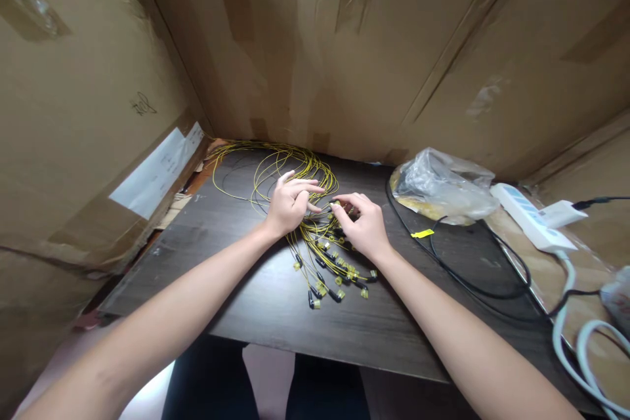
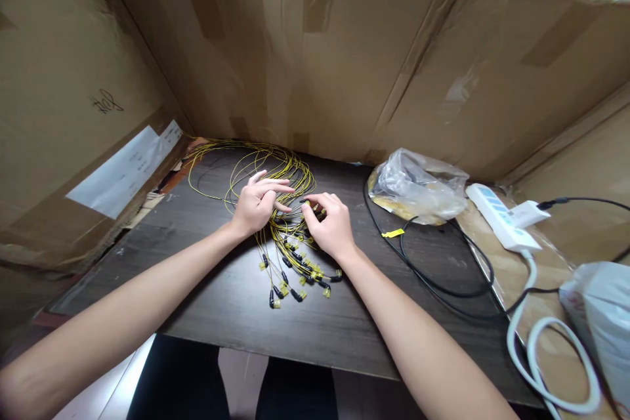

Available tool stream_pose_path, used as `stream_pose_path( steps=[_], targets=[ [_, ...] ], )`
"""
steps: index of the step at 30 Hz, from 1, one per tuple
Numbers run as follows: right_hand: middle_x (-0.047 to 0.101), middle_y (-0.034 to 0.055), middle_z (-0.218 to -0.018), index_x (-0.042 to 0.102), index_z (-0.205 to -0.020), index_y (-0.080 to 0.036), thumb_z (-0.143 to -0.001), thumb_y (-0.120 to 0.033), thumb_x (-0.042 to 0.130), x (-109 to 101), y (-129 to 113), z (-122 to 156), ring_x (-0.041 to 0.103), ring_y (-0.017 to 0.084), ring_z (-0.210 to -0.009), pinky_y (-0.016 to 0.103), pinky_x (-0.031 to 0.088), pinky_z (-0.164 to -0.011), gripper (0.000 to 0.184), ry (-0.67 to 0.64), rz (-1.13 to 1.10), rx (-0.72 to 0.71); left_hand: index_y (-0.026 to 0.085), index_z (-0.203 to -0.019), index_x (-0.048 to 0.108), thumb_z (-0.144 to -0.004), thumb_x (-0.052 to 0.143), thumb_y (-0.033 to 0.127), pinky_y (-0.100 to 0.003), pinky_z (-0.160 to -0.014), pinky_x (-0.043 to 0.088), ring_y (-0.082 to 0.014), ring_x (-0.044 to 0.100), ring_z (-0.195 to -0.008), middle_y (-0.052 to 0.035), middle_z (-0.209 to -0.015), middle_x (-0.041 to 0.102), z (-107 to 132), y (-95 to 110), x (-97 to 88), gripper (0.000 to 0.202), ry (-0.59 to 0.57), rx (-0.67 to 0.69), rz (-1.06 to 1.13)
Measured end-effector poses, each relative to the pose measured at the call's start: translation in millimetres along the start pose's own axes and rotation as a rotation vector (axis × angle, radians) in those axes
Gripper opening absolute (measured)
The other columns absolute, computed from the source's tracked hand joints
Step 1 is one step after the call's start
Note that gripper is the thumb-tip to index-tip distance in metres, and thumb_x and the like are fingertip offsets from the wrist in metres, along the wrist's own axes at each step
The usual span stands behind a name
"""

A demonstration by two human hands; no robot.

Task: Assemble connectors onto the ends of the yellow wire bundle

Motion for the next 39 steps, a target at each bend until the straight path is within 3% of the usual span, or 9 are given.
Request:
stream_pose_path(
  steps=[3, 7, 11, 15, 20, 26, 31, 39],
  targets=[
    [0.070, 0.0042, -0.079, 0.073, -0.092, -0.021, -0.088, -0.026, 0.060, -1, -1, 0, 0.060, 0.020, -0.072, 0.034, 0.049, -0.070, 0.014, 0.005, 0.001, -0.003, 0.021, -0.082, 0.078, -0.089, 0.034, 0.011, -0.053, -0.121, 0.029, -0.0206, 0.069, -0.110, -0.0003, -0.087, 0.079, 0, 1, -0.3, 0.046, 0.007, 0.019, 0.032],
    [0.069, 0.0043, -0.080, 0.073, -0.099, -0.022, -0.090, -0.024, 0.055, -3, -6, 0, 0.059, 0.021, -0.073, 0.034, 0.049, -0.071, 0.020, 0.013, -0.010, -0.030, 0.018, -0.123, 0.068, -0.085, 0.046, 0.012, -0.044, -0.109, 0.047, -0.0216, 0.067, -0.115, -0.0058, -0.119, 0.074, 4, 8, 6.9, 0.044, -0.052, 0.070, 0.060],
    [0.070, 0.0060, -0.085, 0.073, -0.107, -0.021, -0.095, -0.025, 0.051, -2, -11, 1, 0.060, 0.022, -0.078, 0.036, 0.050, -0.075, 0.026, 0.003, -0.019, -0.072, 0.017, -0.139, 0.055, -0.082, 0.060, 0.017, -0.040, -0.101, 0.052, -0.0229, 0.071, -0.104, -0.0058, -0.107, 0.077, 9, 12, 24.3, 0.057, -0.179, 0.070, 0.023],
    [0.071, 0.0075, -0.090, 0.073, -0.111, -0.021, -0.095, -0.026, 0.051, 1, -11, 1, 0.061, 0.023, -0.084, 0.038, 0.051, -0.078, 0.027, -0.009, 0.006, -0.083, 0.017, -0.136, 0.056, -0.089, 0.058, 0.020, -0.032, -0.088, 0.056, -0.0191, 0.073, -0.088, -0.0043, -0.096, 0.078, 12, 11, 31.3, 0.047, -0.229, 0.023, 0.063],
    [0.071, 0.0091, -0.096, 0.073, -0.111, -0.020, -0.095, -0.024, 0.051, 4, -13, 3, 0.062, 0.024, -0.088, 0.038, 0.052, -0.078, 0.027, -0.023, -0.003, -0.088, 0.016, -0.135, 0.057, -0.087, 0.060, 0.018, -0.028, -0.087, 0.056, -0.0168, 0.073, -0.085, -0.0037, -0.094, 0.077, 13, 14, 29.9, 0.048, -0.217, 0.040, 0.109],
    [0.073, 0.0066, -0.089, 0.074, -0.105, -0.019, -0.090, -0.020, 0.057, -3, -15, 4, 0.062, 0.022, -0.082, 0.038, 0.052, -0.079, 0.023, 0.001, 0.014, -0.084, 0.017, -0.135, 0.058, -0.091, 0.057, 0.020, -0.031, -0.088, 0.056, -0.0179, 0.072, -0.086, -0.0047, -0.098, 0.076, 13, 14, 31.4, 0.045, -0.224, 0.030, 0.079],
    [0.076, 0.0054, -0.089, 0.074, -0.099, -0.022, -0.087, -0.022, 0.061, -5, -7, 4, 0.065, 0.023, -0.082, 0.038, 0.053, -0.077, 0.018, 0.011, 0.009, -0.013, 0.017, -0.124, 0.067, -0.093, 0.055, 0.024, -0.035, -0.095, 0.055, -0.0216, 0.071, -0.101, -0.0082, -0.117, 0.074, 12, 13, 31.6, 0.033, -0.220, 0.037, 0.059],
    [0.075, 0.0056, -0.092, 0.072, -0.099, -0.022, -0.086, -0.021, 0.062, -4, -5, 4, 0.067, 0.022, -0.086, 0.035, 0.053, -0.073, 0.017, 0.006, -0.041, 0.045, 0.020, -0.112, 0.071, -0.094, 0.058, 0.031, -0.032, -0.087, 0.056, -0.0197, 0.074, -0.091, -0.0030, -0.098, 0.078, 10, 5, 29.1, 0.024, -0.210, -0.049, 0.100]
  ],
)
Point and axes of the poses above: each hand's wrist, its own z-axis away from the middle knuckle, its own x-axis out of the palm, y = z × x, the point moved 10 cm from there along -z, towards the middle knuckle
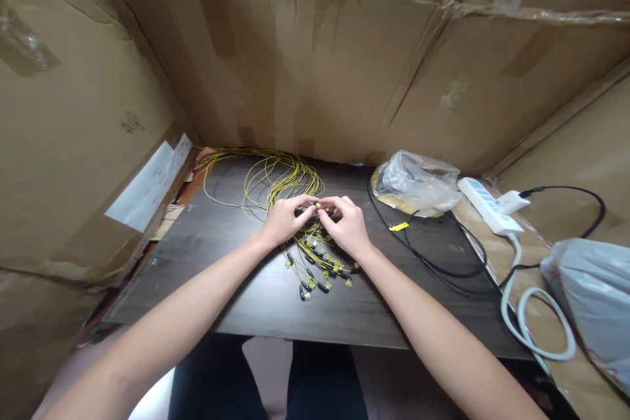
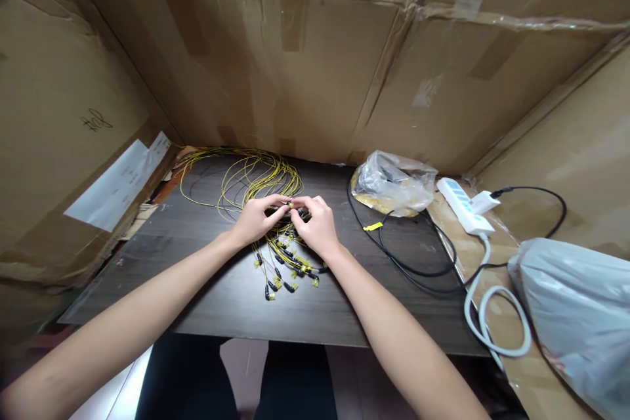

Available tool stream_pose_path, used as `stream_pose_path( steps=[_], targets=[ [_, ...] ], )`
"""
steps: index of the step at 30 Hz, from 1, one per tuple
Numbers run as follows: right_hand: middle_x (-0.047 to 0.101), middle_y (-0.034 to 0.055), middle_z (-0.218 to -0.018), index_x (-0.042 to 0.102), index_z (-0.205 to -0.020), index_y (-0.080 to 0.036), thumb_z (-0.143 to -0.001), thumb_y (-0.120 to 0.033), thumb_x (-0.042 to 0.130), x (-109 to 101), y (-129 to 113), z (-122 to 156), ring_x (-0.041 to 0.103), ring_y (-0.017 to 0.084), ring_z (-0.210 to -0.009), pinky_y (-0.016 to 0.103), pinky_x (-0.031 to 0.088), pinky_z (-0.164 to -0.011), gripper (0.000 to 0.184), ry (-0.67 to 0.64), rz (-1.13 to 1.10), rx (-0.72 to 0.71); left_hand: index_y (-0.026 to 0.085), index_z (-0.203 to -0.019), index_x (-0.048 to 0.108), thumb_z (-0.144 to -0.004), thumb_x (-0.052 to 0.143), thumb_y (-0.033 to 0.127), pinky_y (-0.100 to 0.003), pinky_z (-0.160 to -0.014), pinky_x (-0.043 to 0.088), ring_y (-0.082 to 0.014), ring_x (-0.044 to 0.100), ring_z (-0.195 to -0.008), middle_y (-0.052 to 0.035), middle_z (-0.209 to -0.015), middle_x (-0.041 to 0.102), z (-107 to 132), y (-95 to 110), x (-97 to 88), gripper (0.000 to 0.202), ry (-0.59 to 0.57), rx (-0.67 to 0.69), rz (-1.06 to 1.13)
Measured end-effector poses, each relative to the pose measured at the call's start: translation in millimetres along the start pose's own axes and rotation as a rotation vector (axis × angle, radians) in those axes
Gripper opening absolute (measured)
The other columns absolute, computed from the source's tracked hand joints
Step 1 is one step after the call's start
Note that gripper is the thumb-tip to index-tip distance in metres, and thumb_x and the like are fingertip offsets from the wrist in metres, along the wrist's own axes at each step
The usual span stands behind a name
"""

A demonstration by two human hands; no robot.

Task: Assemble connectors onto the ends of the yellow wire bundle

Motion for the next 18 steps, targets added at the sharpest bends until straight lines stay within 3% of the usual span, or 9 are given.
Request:
stream_pose_path(
  steps=[10, 18],
  targets=[
    [0.073, 0.0051, -0.087, 0.070, -0.089, -0.022, -0.087, -0.025, 0.059, 3, 4, 3, 0.063, 0.021, -0.079, 0.034, 0.050, -0.074, 0.011, -0.049, 0.033, 0.036, 0.018, -0.094, 0.070, -0.089, 0.062, 0.025, -0.031, -0.085, 0.053, -0.0182, 0.070, -0.089, -0.0032, -0.094, 0.076, 1, 5, -5.5, 0.012, 0.052, 0.054, -0.068],
    [0.062, 0.0009, -0.077, 0.066, -0.102, -0.019, -0.087, -0.023, 0.052, -12, 34, 10, 0.053, 0.016, -0.064, 0.029, 0.044, -0.063, 0.020, 0.123, -0.104, 0.232, 0.017, -0.091, 0.065, -0.088, 0.061, 0.021, -0.031, -0.081, 0.051, -0.0175, 0.066, -0.085, -0.0034, -0.090, 0.072, 3, 3, -10.4, 0.007, 0.059, 0.044, -0.040]
  ],
)
Point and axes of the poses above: each hand's wrist, its own z-axis away from the middle knuckle, its own x-axis out of the palm, y = z × x, the point moved 10 cm from there along -z, towards the middle knuckle
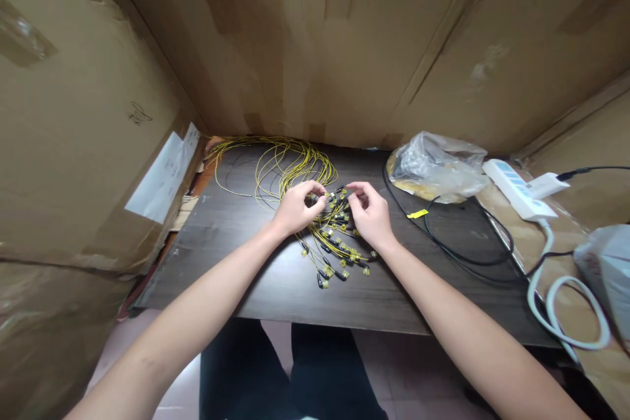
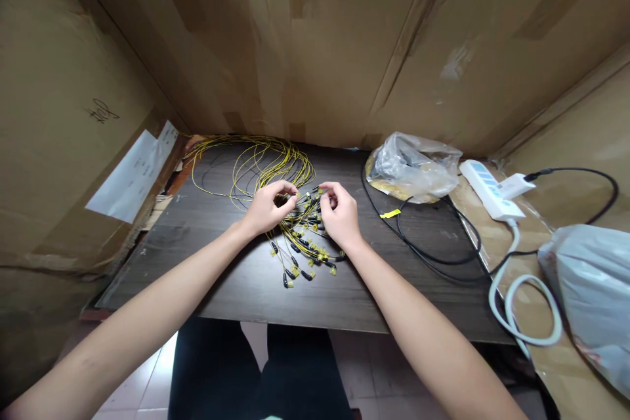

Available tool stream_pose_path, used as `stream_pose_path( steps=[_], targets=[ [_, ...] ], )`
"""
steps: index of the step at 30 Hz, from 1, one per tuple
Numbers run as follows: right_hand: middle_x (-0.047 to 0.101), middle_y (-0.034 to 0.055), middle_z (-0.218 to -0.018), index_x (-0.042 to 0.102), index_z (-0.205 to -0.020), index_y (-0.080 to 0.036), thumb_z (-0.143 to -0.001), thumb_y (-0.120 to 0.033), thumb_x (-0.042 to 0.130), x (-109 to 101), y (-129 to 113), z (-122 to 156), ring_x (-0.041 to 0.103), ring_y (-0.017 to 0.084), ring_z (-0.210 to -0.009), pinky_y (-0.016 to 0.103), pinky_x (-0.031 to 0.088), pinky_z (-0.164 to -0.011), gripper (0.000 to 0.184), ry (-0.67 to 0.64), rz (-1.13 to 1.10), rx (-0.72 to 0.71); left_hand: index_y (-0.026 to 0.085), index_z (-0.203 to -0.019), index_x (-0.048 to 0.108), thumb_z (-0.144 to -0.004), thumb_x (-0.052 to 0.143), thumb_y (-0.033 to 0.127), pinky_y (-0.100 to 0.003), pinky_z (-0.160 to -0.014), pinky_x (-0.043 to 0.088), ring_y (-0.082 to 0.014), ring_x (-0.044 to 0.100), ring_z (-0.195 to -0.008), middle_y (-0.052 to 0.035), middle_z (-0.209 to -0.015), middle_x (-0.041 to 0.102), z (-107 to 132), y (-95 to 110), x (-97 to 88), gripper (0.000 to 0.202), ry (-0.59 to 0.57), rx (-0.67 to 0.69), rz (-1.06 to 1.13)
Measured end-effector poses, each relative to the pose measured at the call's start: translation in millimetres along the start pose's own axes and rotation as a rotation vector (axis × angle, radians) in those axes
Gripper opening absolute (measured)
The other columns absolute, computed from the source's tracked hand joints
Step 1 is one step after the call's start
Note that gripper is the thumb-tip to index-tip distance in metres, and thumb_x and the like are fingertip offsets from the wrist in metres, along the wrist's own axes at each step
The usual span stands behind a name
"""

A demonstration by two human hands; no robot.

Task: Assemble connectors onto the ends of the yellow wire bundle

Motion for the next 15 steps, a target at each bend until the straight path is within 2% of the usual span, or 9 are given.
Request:
stream_pose_path(
  steps=[5, 9, 12, 15],
  targets=[
    [0.055, -0.0010, -0.074, 0.062, -0.104, -0.019, -0.087, -0.021, 0.050, -13, 6, -2, 0.048, 0.015, -0.063, 0.028, 0.041, -0.062, 0.021, 0.100, 0.000, 0.031, 0.018, -0.093, 0.066, -0.090, 0.060, 0.022, -0.033, -0.082, 0.051, -0.0190, 0.065, -0.087, -0.0041, -0.090, 0.071, 1, 6, 1.9, 0.008, -0.027, 0.048, -0.064],
    [0.057, -0.0002, -0.076, 0.061, -0.106, -0.019, -0.087, -0.020, 0.049, -13, 10, -4, 0.050, 0.016, -0.065, 0.029, 0.042, -0.065, 0.022, 0.110, 0.013, 0.040, 0.019, -0.094, 0.069, -0.090, 0.062, 0.023, -0.037, -0.085, 0.049, -0.0207, 0.065, -0.089, -0.0044, -0.092, 0.073, 2, 10, 3.9, 0.008, -0.034, 0.092, -0.200],
    [0.064, 0.0041, -0.085, 0.063, -0.103, -0.019, -0.086, -0.015, 0.045, -8, 8, -10, 0.056, 0.019, -0.077, 0.033, 0.046, -0.074, 0.025, 0.080, 0.079, -0.021, 0.020, -0.093, 0.070, -0.090, 0.063, 0.024, -0.038, -0.084, 0.047, -0.0213, 0.065, -0.089, -0.0038, -0.093, 0.074, 0, 10, 8.0, 0.009, -0.058, 0.107, -0.293],
    [0.068, 0.0082, -0.100, 0.068, -0.099, -0.020, -0.083, -0.009, 0.043, -1, 5, -17, 0.056, 0.024, -0.096, 0.040, 0.043, -0.088, 0.031, 0.037, 0.237, -0.088, 0.020, -0.095, 0.071, -0.091, 0.063, 0.025, -0.037, -0.083, 0.046, -0.0211, 0.063, -0.088, -0.0040, -0.093, 0.073, -4, 7, 7.6, 0.011, -0.051, 0.099, -0.348]
  ],
)
Point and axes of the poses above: each hand's wrist, its own z-axis away from the middle knuckle, its own x-axis out of the palm, y = z × x, the point moved 10 cm from there along -z, towards the middle knuckle
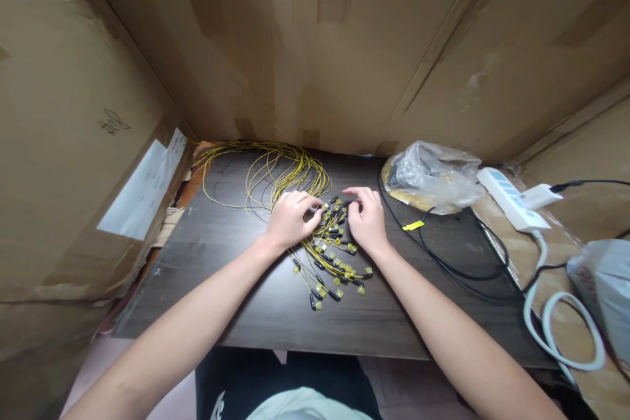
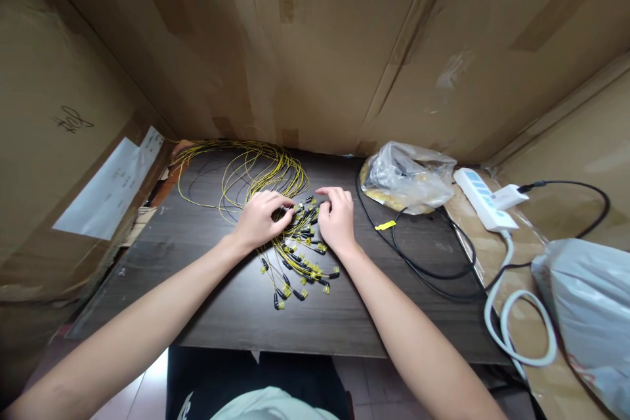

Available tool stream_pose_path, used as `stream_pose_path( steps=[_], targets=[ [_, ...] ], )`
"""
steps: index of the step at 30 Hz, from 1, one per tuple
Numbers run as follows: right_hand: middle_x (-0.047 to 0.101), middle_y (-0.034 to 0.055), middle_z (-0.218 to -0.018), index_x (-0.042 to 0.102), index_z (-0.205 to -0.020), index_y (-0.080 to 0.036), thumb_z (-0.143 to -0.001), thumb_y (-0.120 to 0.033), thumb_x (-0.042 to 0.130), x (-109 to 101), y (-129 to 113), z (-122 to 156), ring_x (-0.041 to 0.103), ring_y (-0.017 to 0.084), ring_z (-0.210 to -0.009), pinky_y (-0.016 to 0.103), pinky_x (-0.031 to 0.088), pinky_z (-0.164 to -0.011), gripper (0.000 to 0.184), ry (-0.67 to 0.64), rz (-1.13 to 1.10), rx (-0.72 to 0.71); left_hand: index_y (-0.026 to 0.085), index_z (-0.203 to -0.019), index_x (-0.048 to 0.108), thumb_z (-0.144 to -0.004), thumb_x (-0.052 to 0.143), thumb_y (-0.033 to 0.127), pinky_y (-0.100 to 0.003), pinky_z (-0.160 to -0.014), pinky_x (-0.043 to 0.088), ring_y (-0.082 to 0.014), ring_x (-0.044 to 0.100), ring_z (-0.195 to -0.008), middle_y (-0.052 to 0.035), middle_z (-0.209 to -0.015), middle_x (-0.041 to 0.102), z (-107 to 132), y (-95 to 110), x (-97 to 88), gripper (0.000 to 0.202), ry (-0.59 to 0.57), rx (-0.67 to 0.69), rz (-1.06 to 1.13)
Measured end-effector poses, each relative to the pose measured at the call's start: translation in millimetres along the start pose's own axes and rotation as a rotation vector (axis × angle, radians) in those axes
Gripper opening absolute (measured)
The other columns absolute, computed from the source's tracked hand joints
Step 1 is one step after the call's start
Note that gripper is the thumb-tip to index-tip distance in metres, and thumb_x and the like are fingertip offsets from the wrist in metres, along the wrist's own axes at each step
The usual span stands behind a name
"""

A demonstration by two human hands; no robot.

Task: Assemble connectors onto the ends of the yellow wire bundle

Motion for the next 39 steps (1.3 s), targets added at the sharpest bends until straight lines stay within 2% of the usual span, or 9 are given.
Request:
stream_pose_path(
  steps=[6, 13, 15, 19, 30, 35, 39],
  targets=[
    [0.066, 0.0097, -0.118, 0.074, -0.102, -0.023, -0.090, -0.022, 0.051, 15, 11, -3, 0.048, 0.031, -0.113, 0.048, 0.037, -0.092, 0.026, -0.095, 0.176, 0.066, 0.021, -0.101, 0.075, -0.093, 0.060, 0.033, -0.036, -0.077, 0.042, -0.0223, 0.059, -0.084, -0.0058, -0.085, 0.069, -3, -15, 3.8, 0.020, -0.012, -0.067, -0.123],
    [0.069, 0.0088, -0.109, 0.078, -0.093, -0.026, -0.090, -0.023, 0.054, 18, 13, -1, 0.049, 0.031, -0.110, 0.048, 0.036, -0.089, 0.024, -0.101, 0.187, 0.044, 0.020, -0.116, 0.073, -0.096, 0.058, 0.032, -0.034, -0.072, 0.040, -0.0208, 0.058, -0.078, -0.0047, -0.077, 0.065, -2, -23, 8.7, 0.028, -0.060, -0.142, -0.115],
    [0.069, 0.0082, -0.109, 0.078, -0.094, -0.026, -0.090, -0.021, 0.052, 18, 14, -2, 0.050, 0.031, -0.109, 0.048, 0.035, -0.089, 0.027, -0.111, 0.184, 0.058, 0.020, -0.120, 0.071, -0.096, 0.057, 0.031, -0.034, -0.073, 0.040, -0.0206, 0.058, -0.077, -0.0040, -0.077, 0.064, -2, -21, 8.1, 0.030, -0.067, -0.142, -0.080],
    [0.069, 0.0082, -0.108, 0.078, -0.094, -0.025, -0.088, -0.017, 0.052, 17, 17, -2, 0.050, 0.031, -0.110, 0.047, 0.035, -0.089, 0.028, -0.132, 0.198, 0.096, 0.020, -0.114, 0.072, -0.094, 0.056, 0.028, -0.034, -0.074, 0.041, -0.0203, 0.058, -0.076, -0.0040, -0.079, 0.065, -2, -11, 6.8, 0.027, -0.064, -0.085, -0.054],
    [0.071, 0.0073, -0.102, 0.078, -0.085, -0.025, -0.085, -0.027, 0.062, 13, 18, 1, 0.051, 0.032, -0.108, 0.050, 0.035, -0.090, 0.016, -0.149, 0.159, 0.110, 0.020, -0.108, 0.074, -0.092, 0.057, 0.030, -0.036, -0.076, 0.043, -0.0210, 0.059, -0.079, -0.0042, -0.078, 0.066, 5, 7, 13.3, 0.025, -0.143, 0.015, -0.002],
    [0.071, 0.0082, -0.101, 0.079, -0.086, -0.026, -0.083, -0.027, 0.063, 13, 18, 1, 0.051, 0.032, -0.107, 0.050, 0.037, -0.091, 0.016, -0.180, 0.128, 0.072, 0.024, -0.114, 0.074, -0.091, 0.061, 0.038, -0.040, -0.087, 0.044, -0.0234, 0.059, -0.092, -0.0065, -0.096, 0.067, 7, 18, 15.9, 0.030, -0.173, 0.090, 0.026],
    [0.071, 0.0081, -0.095, 0.079, -0.087, -0.026, -0.084, -0.025, 0.060, 6, 28, -2, 0.054, 0.029, -0.099, 0.047, 0.041, -0.088, 0.019, -0.201, 0.145, 0.073, 0.025, -0.115, 0.074, -0.090, 0.063, 0.036, -0.043, -0.096, 0.042, -0.0243, 0.059, -0.101, -0.0068, -0.106, 0.067, 9, 20, 19.9, 0.029, -0.206, 0.108, 0.044]
  ],
)
Point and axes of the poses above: each hand's wrist, its own z-axis away from the middle knuckle, its own x-axis out of the palm, y = z × x, the point moved 10 cm from there along -z, towards the middle knuckle
